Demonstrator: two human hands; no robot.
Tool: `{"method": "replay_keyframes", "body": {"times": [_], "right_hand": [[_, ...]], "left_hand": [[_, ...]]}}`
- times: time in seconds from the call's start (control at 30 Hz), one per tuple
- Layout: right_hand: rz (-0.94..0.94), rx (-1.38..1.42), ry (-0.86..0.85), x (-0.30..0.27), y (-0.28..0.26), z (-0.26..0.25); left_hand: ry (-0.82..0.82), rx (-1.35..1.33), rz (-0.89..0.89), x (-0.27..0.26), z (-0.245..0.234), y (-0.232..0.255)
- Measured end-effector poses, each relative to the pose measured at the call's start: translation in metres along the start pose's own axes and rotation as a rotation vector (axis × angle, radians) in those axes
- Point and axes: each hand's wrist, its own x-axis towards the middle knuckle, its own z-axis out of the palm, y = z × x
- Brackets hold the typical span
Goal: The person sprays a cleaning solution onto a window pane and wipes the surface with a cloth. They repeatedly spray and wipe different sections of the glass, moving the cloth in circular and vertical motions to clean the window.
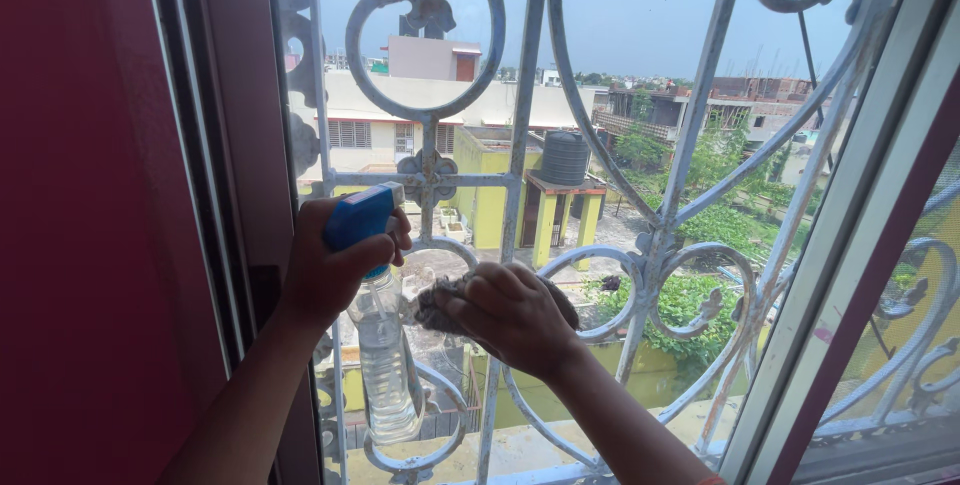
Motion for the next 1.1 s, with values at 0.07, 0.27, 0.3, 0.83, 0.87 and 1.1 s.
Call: {"method": "replay_keyframes", "body": {"times": [0.07,0.27,0.3,0.83,0.87,1.1], "right_hand": [[-0.086,-0.022,-0.065,-0.011,0.011,-0.008],[0.034,-0.042,-0.137,0.009,0.063,-0.010],[0.030,-0.047,-0.073,0.019,0.072,-0.016],[0.174,-0.148,0.128,-0.008,0.001,0.008],[0.172,-0.138,0.130,-0.010,0.000,0.007],[0.122,-0.055,-0.032,-0.032,-0.017,0.000]], "left_hand": [[0.008,-0.019,-0.021,0.000,0.001,-0.001],[0.036,-0.028,-0.043,-0.001,0.001,-0.005],[0.047,-0.029,-0.045,0.000,0.000,-0.006],[-0.019,-0.017,-0.004,-0.002,0.000,-0.003],[-0.007,-0.039,-0.015,-0.003,0.001,-0.003],[-0.001,0.027,-0.033,-0.031,0.006,-0.014]]}}
